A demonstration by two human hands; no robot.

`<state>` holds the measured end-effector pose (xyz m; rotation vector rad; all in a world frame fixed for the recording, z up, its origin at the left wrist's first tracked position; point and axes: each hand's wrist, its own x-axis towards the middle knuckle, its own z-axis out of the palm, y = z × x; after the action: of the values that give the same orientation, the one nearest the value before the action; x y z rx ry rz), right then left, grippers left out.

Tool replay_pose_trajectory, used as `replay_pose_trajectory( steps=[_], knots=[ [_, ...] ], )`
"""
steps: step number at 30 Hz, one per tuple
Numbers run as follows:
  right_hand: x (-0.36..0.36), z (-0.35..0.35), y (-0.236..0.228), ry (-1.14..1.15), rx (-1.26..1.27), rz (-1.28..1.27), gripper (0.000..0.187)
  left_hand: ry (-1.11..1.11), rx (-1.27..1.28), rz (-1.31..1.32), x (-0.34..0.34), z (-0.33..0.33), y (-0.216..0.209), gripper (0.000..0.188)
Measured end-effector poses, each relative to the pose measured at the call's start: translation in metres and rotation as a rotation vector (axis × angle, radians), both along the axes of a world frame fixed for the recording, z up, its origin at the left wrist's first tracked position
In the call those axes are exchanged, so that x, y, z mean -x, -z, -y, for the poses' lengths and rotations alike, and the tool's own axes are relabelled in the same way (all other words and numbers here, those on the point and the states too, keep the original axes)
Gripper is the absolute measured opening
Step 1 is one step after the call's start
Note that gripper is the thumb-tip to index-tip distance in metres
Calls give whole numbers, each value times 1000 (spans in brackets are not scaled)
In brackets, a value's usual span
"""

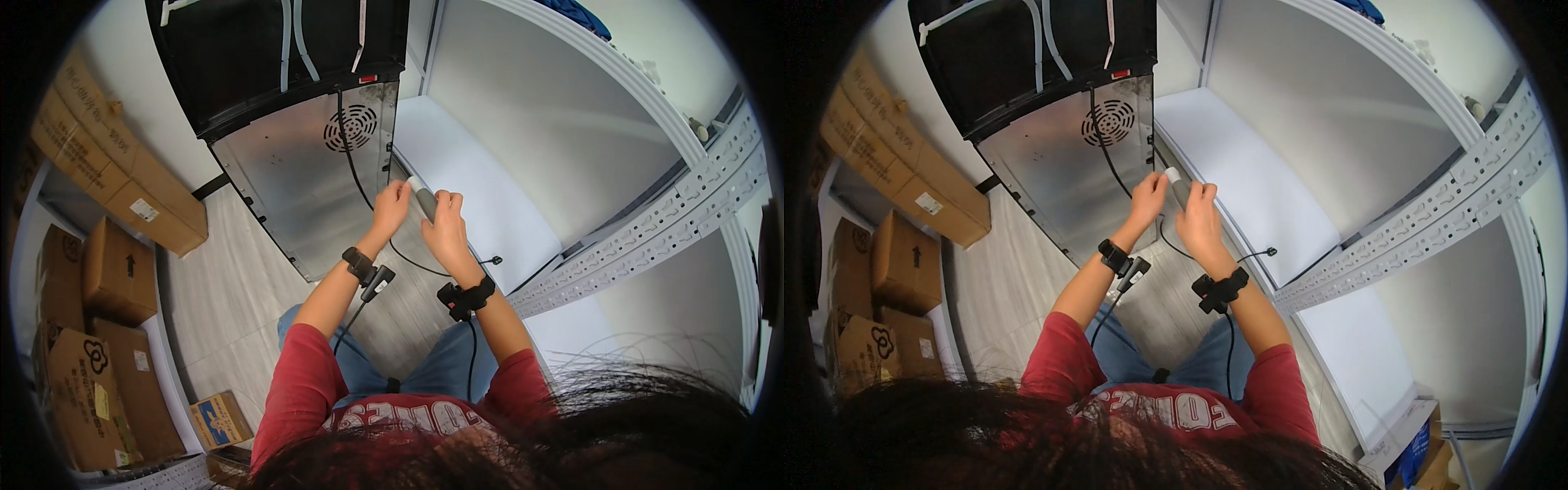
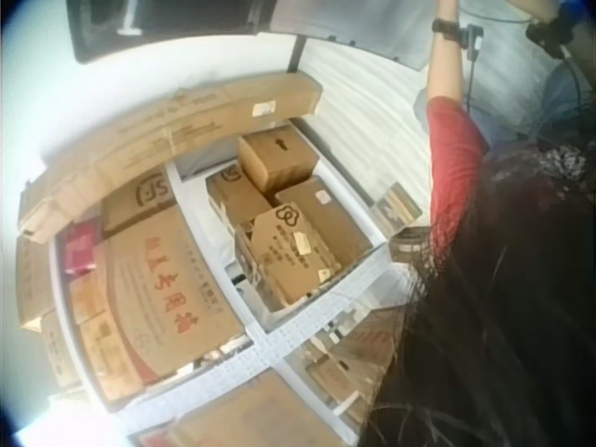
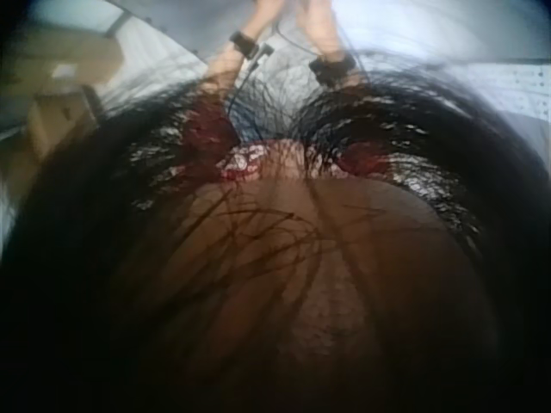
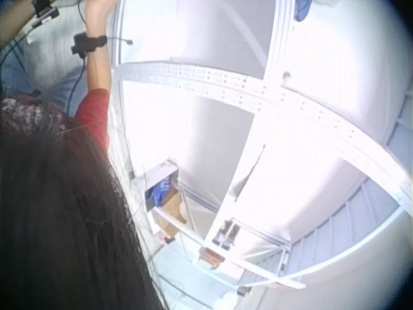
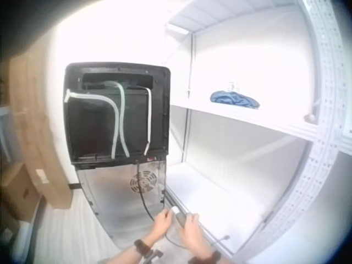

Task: The person sits on the floor and uses a screwdriver to fasten screws into the back of a black electronic device. They then wipe the device with a blue cloth and place it on a shelf.

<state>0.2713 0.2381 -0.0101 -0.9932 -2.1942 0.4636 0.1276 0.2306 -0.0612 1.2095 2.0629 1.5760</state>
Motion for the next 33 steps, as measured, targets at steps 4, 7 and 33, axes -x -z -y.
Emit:
replay_pose_trajectory(
  steps=[4, 7, 33],
  knots=[
    [-8, -12, 2, -14, 19, -20, 41, -51, -132, -344, -13, 8, -11, 31],
    [-4, -13, -3, -18, 72, 44, 42, 18, -290, -641, -15, 11, -14, 41],
    [-11, 8, -13, -45, -149, -1, 37, -17, -337, -658, -19, 3, -17, 41]
  ],
)
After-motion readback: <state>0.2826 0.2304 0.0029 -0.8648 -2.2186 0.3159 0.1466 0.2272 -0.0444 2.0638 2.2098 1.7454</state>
